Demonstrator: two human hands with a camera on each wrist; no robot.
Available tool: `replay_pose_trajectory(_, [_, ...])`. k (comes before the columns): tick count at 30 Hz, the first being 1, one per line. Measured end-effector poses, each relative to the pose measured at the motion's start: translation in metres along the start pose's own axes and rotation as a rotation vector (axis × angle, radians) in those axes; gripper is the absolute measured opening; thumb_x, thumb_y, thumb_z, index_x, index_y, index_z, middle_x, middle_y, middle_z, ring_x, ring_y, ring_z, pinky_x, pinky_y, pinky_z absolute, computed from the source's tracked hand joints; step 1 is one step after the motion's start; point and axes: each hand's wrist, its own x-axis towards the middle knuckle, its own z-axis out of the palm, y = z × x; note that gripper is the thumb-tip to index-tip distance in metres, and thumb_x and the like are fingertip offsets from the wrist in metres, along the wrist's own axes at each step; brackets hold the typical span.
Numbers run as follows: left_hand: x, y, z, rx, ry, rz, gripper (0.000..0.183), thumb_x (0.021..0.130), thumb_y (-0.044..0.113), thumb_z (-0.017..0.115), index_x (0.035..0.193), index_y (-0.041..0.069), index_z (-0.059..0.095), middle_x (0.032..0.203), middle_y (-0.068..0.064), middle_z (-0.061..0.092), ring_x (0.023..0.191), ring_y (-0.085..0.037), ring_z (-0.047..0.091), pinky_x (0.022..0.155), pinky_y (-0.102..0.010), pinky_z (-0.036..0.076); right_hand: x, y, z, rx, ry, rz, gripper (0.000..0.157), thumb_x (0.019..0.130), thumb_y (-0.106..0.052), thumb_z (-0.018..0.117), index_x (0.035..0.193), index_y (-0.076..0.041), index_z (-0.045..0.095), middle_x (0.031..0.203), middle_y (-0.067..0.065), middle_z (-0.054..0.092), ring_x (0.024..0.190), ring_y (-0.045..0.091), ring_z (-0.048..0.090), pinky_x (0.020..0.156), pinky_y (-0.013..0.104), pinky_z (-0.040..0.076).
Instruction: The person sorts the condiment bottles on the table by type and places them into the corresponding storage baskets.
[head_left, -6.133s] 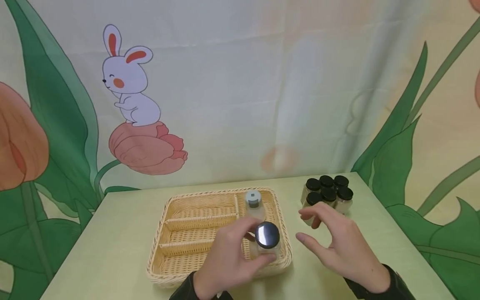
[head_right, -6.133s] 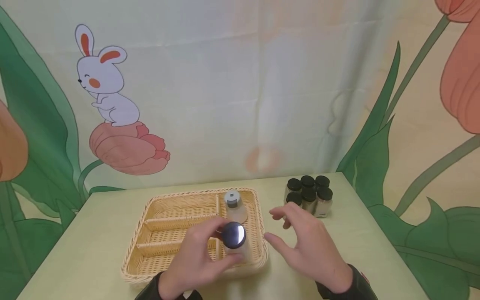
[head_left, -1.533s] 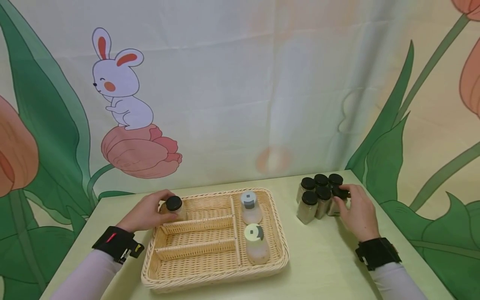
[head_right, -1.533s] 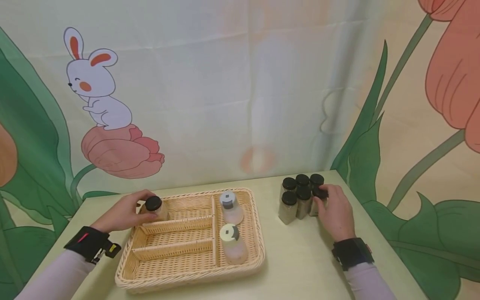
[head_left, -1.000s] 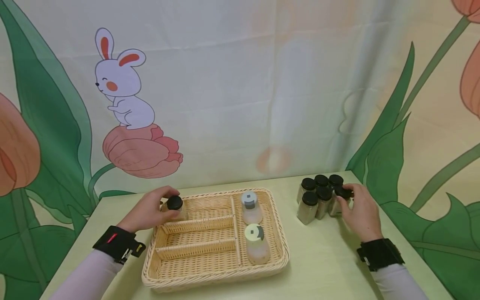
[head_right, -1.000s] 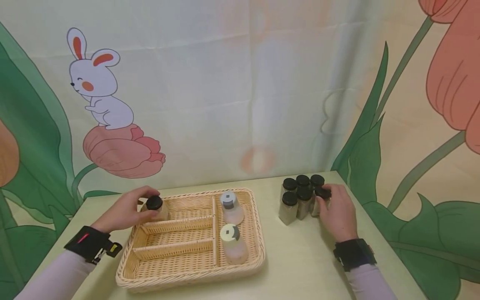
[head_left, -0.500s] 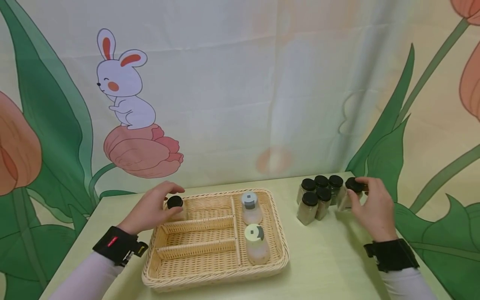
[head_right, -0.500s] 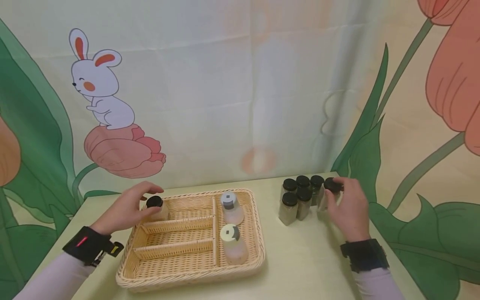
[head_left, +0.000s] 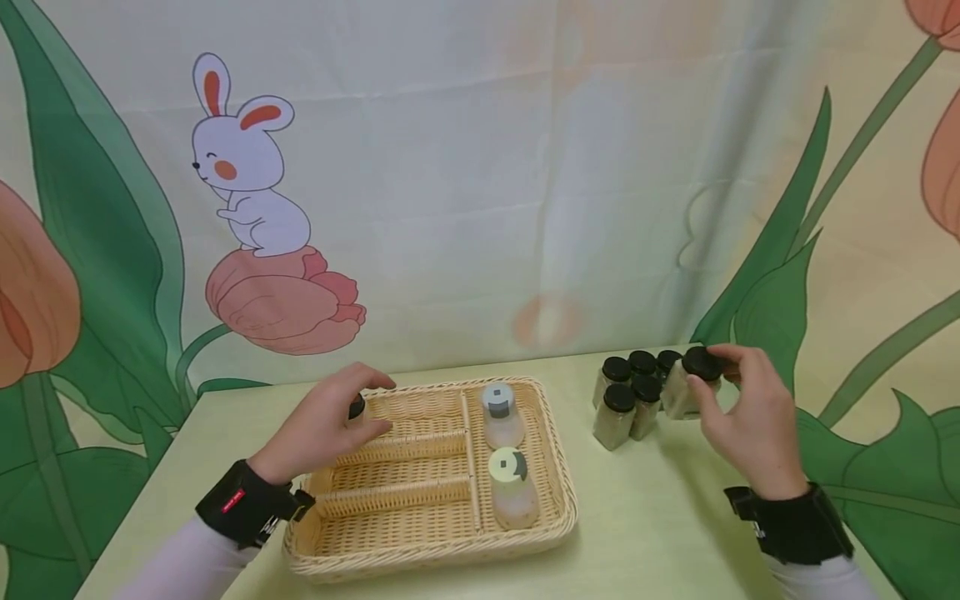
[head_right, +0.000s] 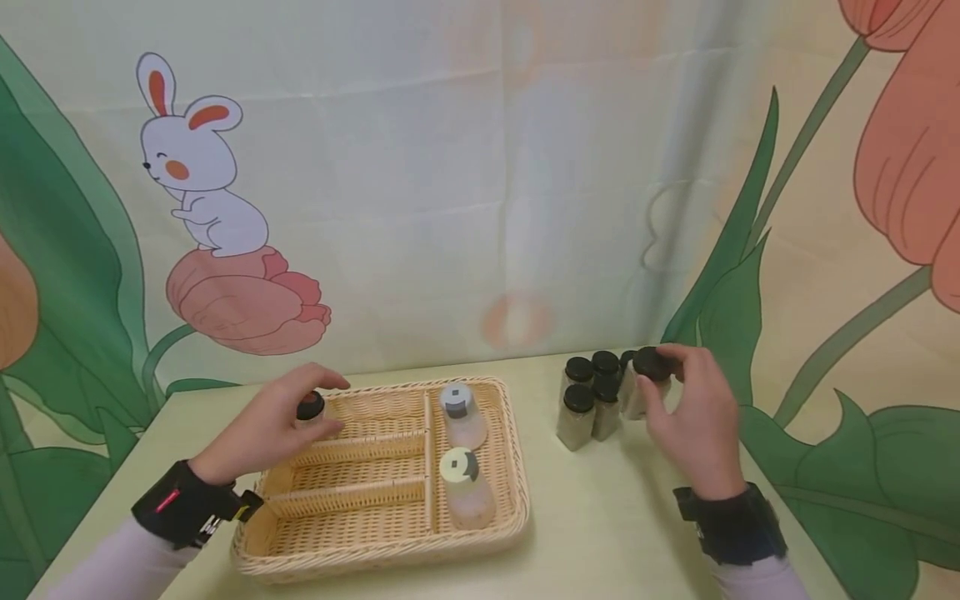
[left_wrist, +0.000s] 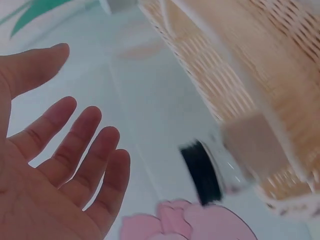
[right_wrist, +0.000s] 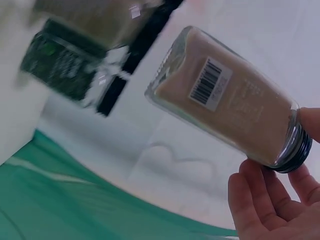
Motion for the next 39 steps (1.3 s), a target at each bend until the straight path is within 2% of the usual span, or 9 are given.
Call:
replay_pose_trajectory(7, [-0.002,0.028,0.007,-0.044,0.032,0.055,0.046,0.086,0.039,0.073,0.126,0.021,0.060,0.121,0.013,0.058,0.113,-0.005,0.055,0.091,-0.034,0.050,-0.004,-0.031,-0.005,0.035,-0.047,-0.079,0.051,0.083,-0.010,0.075,0.129,0.001,0.056,0.113,0.015,0.061,0.098,0.027,0.057,0.083,0.033,0.039])
replay_pose_trajectory(15, [-0.005,0.063,0.019,-0.076,0.052,0.162,0.045,0.089,0.038,0.070,0.128,0.020,0.058,0.124,0.010,0.059,0.113,-0.005,0.056,0.090,-0.032,0.050,-0.011,-0.062,-0.009,0.120,-0.129,-0.190,0.057,0.078,-0.005,0.078,0.130,-0.001,0.055,0.117,0.009,0.062,0.101,0.018,0.057,0.090,0.018,0.038])
replay_pose_trajectory(22, [-0.004,0.095,0.031,-0.110,0.089,0.264,0.046,0.090,0.040,0.069,0.130,0.019,0.058,0.125,0.010,0.059,0.117,-0.005,0.054,0.097,-0.029,0.047,-0.016,-0.086,-0.007,0.256,-0.149,-0.302,0.062,0.067,0.003,0.082,0.124,0.001,0.059,0.113,0.005,0.063,0.099,0.012,0.058,0.090,0.018,0.043])
replay_pose_trajectory(26, [-0.003,0.113,0.040,-0.160,0.126,0.311,0.046,0.089,0.038,0.070,0.129,0.019,0.058,0.123,0.013,0.058,0.114,-0.002,0.054,0.094,-0.026,0.047,-0.018,-0.100,-0.008,0.308,-0.194,-0.335,0.063,0.064,0.006,0.082,0.123,0.001,0.059,0.115,0.003,0.063,0.101,0.011,0.058,0.090,0.017,0.043])
replay_pose_trajectory(30, [-0.001,0.128,0.050,-0.198,0.138,0.357,0.047,0.090,0.040,0.068,0.130,0.017,0.057,0.126,0.011,0.058,0.117,-0.003,0.053,0.096,-0.024,0.046,-0.021,-0.114,-0.010,0.351,-0.247,-0.359,0.063,0.065,0.006,0.082,0.123,-0.001,0.058,0.116,0.002,0.062,0.101,0.010,0.056,0.088,0.017,0.043])
replay_pose_trajectory(34, [0.000,0.137,0.060,-0.246,0.132,0.398,0.048,0.090,0.039,0.068,0.130,0.015,0.056,0.127,0.007,0.059,0.118,-0.006,0.054,0.099,-0.024,0.044,-0.025,-0.124,-0.009,0.442,-0.274,-0.416,0.057,0.071,0.003,0.081,0.123,0.001,0.057,0.117,0.006,0.061,0.102,0.013,0.055,0.089,0.019,0.042])
replay_pose_trajectory(39, [-0.002,0.144,0.071,-0.290,0.080,0.408,0.052,0.088,0.041,0.070,0.130,0.013,0.057,0.125,0.006,0.060,0.113,-0.007,0.057,0.095,-0.022,0.045,-0.033,-0.131,-0.008,0.544,-0.332,-0.448,0.053,0.076,-0.001,0.079,0.124,0.000,0.056,0.120,0.007,0.060,0.104,0.014,0.055,0.085,0.021,0.043])
